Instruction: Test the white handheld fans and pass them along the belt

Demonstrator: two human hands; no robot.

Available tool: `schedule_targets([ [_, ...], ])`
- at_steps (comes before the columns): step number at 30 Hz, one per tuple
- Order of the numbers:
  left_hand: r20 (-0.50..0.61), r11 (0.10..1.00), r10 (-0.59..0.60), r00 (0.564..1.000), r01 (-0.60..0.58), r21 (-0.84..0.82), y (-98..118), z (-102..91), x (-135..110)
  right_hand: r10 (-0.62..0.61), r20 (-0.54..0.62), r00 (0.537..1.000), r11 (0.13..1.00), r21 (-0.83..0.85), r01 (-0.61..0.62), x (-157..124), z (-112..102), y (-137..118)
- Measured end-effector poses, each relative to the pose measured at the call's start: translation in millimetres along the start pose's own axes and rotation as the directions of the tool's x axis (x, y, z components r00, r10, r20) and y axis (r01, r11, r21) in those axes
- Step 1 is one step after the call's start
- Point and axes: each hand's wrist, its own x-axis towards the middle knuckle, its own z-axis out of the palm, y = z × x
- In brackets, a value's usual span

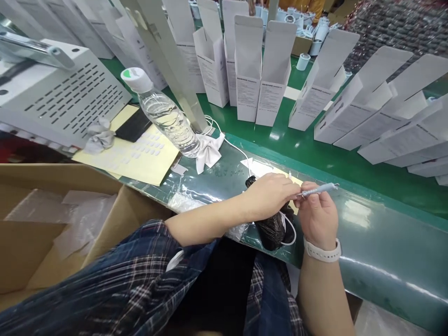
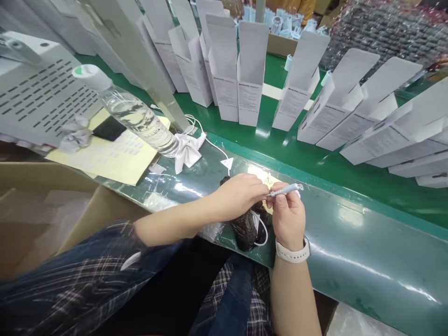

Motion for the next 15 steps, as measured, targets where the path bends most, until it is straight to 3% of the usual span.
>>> schedule_targets([
  [4,-0.076,0.997,0.038,0.996,-0.033,0.069,-4,5.9,-3,-0.008,-0.007,1.0,0.999,-0.045,0.008,1,3,2],
  [8,-0.098,0.997,0.003,0.995,0.004,0.073,-6,7.3,-4,0.014,-0.009,1.0,0.996,-0.085,-0.015,2,6,7],
  [12,-0.043,0.999,-0.031,0.999,0.032,0.018,-7,2.0,-1,-0.047,-0.049,0.998,0.995,-0.086,0.043,1,6,11],
  [15,0.037,0.99,-0.069,0.997,0.073,-0.124,-5,-4.4,2,-0.045,-0.065,0.997,0.988,-0.15,0.035,-1,3,11],
])
